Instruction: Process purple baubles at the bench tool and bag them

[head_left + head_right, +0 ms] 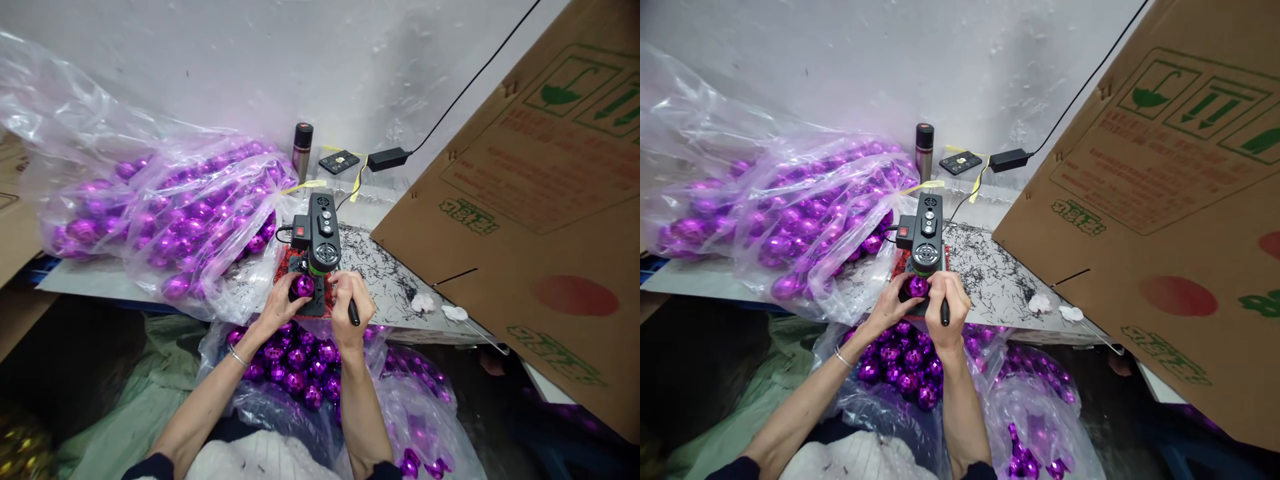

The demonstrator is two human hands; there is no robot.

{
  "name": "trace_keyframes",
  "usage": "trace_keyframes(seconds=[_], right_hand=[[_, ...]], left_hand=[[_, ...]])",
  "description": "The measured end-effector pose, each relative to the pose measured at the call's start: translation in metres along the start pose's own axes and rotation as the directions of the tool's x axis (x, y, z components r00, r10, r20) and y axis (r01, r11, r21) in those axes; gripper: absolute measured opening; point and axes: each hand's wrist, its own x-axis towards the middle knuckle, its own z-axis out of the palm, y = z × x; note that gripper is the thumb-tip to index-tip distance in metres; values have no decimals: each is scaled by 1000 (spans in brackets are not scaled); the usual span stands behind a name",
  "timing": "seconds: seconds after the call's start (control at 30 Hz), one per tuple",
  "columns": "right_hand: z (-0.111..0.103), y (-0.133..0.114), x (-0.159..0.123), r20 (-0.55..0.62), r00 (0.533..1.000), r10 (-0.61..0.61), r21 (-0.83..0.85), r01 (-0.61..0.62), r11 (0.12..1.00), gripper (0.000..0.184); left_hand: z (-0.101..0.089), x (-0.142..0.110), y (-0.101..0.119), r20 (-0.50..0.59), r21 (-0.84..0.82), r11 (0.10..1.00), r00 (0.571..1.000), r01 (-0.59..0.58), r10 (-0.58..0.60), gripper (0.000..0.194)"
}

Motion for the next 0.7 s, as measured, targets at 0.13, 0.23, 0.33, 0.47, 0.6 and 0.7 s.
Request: trace_keyframes(seconds=[0.13, 0.23, 0.33, 0.47, 0.6, 0.7], right_hand=[[0, 1, -2, -8, 1000, 10, -3, -10, 1000, 31], [0, 1, -2, -16, 1000, -7, 4, 7, 1000, 30], [-1, 2, -4, -6, 1000, -18, -7, 18, 1000, 29], [2, 9, -11, -35, 998, -47, -38, 45, 998, 31], [8, 26, -28, -69, 992, -108, -47, 105, 993, 34], [14, 39, -39, -96, 986, -138, -22, 136, 990, 32]], left_hand=[[1, 1, -5, 11, 16, 1000, 1000, -18, 18, 55], [8, 4, -10, -1, -2, 1000, 1000, -3, 3, 58], [17, 7, -16, -12, 1, 1000, 1000, -18, 18, 63], [24, 6, -21, -22, 34, 999, 999, -27, 28, 65], [25, 3, -24, -27, 35, 999, 999, -25, 26, 62], [25, 2, -25, -20, 28, 999, 999, -27, 28, 63]])
